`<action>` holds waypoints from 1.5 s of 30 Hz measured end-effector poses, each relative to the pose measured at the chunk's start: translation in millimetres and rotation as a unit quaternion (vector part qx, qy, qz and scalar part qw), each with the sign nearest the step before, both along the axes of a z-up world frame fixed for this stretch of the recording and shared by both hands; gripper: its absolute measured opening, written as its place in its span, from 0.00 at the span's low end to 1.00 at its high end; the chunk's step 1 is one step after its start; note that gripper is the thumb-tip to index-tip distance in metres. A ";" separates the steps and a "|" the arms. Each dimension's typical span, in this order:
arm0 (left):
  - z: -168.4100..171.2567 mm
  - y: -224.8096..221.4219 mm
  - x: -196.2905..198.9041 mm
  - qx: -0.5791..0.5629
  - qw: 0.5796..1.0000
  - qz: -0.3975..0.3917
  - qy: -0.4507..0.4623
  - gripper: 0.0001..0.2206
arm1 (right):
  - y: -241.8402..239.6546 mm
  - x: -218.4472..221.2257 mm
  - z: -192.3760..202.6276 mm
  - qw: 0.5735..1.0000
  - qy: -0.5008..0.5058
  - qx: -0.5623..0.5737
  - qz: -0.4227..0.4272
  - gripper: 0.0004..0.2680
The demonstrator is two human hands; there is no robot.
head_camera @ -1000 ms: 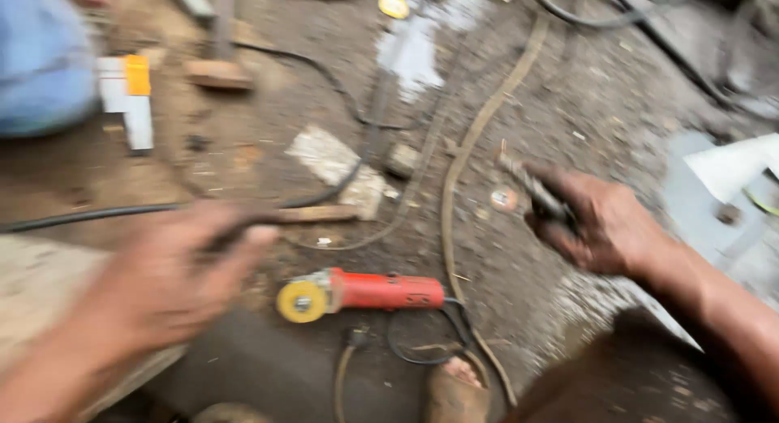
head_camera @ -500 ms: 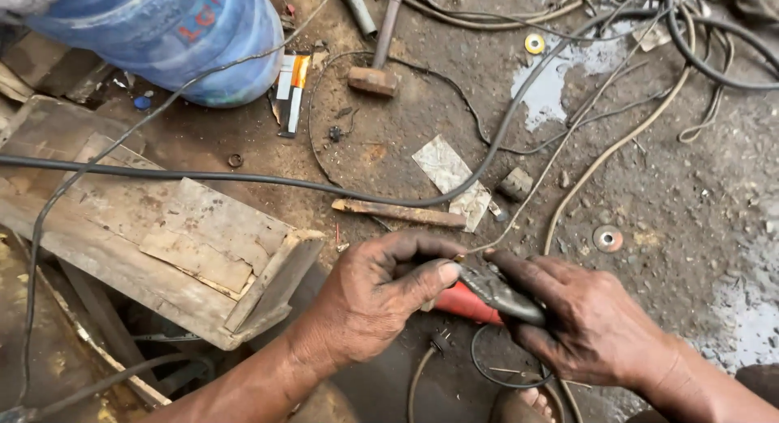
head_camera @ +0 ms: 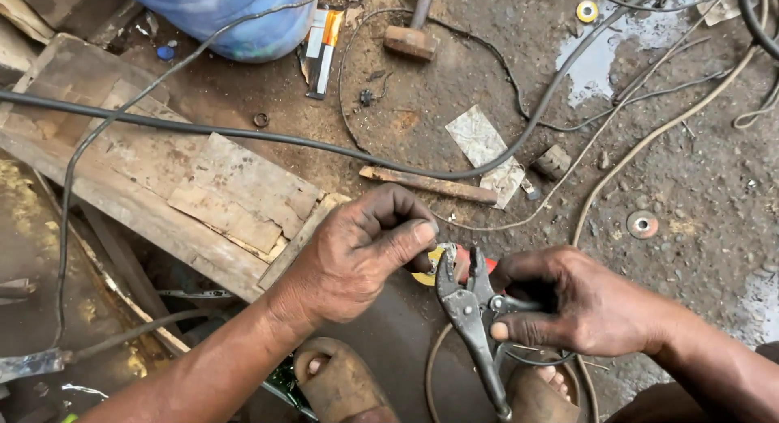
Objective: Fitting and grinding small metal components using an angle grinder and pliers in a workshop environment.
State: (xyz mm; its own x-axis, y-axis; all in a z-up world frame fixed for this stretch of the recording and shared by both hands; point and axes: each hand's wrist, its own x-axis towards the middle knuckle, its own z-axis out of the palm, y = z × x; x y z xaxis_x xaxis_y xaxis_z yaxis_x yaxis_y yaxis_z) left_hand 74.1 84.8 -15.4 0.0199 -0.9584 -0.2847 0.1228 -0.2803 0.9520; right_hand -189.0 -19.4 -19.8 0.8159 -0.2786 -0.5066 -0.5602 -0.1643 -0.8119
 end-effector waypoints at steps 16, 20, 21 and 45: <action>-66.8 12.4 25.6 0.183 0.983 0.017 -0.013 0.05 | -34.7 -29.0 18.1 0.920 -0.046 0.053 -0.385 0.05; -88.6 2.0 3.4 0.271 0.895 -0.129 -0.330 0.06 | -36.1 -26.1 26.6 0.880 -0.026 0.076 -0.469 0.06; -107.2 2.5 -0.1 0.313 0.882 -0.113 -0.333 0.17 | -36.8 -27.6 26.6 0.883 -0.047 0.065 -0.463 0.05; -336.7 54.7 5.0 0.168 0.804 -0.134 -0.554 0.28 | -39.1 -45.5 23.6 0.877 -0.067 -0.020 -0.475 0.07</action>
